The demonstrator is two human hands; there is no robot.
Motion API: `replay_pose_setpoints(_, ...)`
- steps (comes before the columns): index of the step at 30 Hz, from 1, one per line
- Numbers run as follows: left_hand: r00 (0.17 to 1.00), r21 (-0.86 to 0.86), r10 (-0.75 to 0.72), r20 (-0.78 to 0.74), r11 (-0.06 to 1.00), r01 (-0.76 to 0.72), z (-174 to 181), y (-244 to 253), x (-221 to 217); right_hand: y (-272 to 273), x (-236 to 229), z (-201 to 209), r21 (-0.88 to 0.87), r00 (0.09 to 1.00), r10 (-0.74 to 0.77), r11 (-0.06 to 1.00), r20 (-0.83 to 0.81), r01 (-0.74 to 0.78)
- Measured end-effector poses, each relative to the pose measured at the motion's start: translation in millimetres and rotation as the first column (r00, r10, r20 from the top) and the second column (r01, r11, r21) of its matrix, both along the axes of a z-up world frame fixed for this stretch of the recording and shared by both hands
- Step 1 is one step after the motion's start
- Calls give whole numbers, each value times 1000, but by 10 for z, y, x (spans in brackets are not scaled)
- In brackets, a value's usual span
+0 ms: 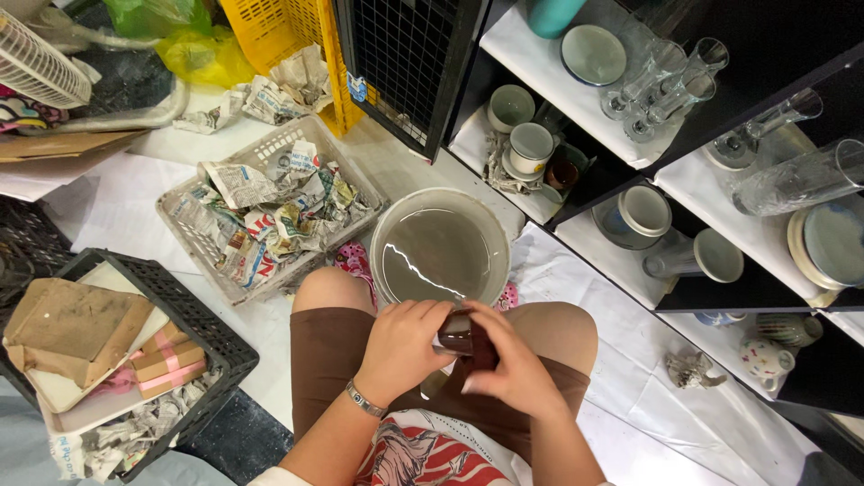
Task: The person washes and dries glassware using a cloth. They dip each glass into a bucket of water, wipe it with a brown cloth, and place it on a nearby shelf.
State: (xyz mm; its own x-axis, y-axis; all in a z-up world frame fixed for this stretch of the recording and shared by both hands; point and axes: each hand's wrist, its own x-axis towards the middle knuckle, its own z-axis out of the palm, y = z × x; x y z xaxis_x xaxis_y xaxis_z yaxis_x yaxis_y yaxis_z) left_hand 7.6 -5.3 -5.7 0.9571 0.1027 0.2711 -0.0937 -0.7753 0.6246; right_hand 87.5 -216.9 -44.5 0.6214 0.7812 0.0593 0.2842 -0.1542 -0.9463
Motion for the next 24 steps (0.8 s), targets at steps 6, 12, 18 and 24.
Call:
replay_pose_setpoints(6,994,24,-70,-81,997,73,-53,12,-31,9,26,249,-420,985,91,907,145,-22)
replay_pose_setpoints(12,987,60,-123,-105,990,130,-11,-16,-39,-90,34,348,-243,990,-133,960,51,142)
replay_pose_setpoints(18,990,-112,-136,-28,985,132,18,-25,-56,-201,80,302,-12,953,-253,966,168,258)
replay_pose_setpoints(24,998,-29,-56,-1,998,56,-1,-78,-35,185,-234,77,-218,794,-529,772,299,597)
